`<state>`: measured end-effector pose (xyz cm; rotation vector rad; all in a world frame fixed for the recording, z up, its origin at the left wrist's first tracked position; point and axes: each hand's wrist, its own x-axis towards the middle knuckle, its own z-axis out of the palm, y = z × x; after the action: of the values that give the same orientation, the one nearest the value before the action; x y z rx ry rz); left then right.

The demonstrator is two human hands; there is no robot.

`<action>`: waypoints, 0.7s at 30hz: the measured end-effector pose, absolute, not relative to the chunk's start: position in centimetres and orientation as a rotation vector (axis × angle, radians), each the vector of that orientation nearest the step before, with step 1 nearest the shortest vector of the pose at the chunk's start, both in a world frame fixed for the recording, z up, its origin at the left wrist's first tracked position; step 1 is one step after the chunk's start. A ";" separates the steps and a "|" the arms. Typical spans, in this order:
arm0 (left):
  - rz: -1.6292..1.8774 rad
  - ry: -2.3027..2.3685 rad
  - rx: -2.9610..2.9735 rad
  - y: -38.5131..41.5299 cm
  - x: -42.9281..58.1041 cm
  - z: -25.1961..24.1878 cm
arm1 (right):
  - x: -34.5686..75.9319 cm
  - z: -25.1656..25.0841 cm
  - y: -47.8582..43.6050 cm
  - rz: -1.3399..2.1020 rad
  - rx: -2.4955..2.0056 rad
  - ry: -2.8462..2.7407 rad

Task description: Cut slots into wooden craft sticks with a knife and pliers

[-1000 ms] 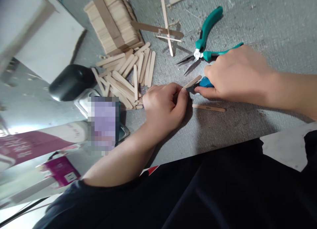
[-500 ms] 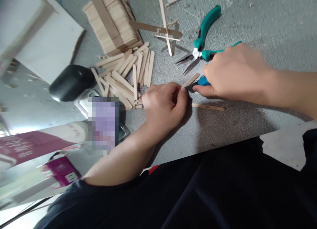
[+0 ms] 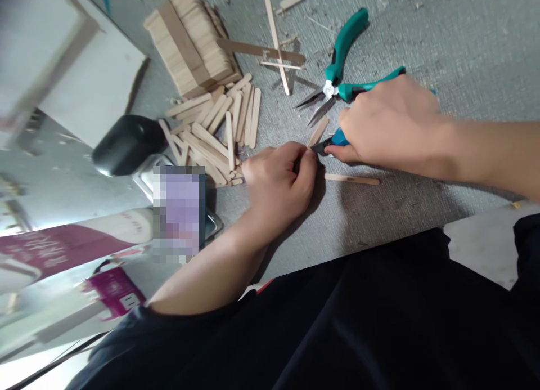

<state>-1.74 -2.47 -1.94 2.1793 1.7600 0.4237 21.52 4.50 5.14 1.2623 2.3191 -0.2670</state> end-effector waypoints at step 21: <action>0.438 1.758 2.058 -2.3 -1.8 -1.6 | 22.3 4.2 4.6 -0.260 1.240 2.435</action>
<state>-1.81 -2.33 -1.64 2.0577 1.7583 0.4378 22.31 4.59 4.24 1.2396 2.4352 -0.2600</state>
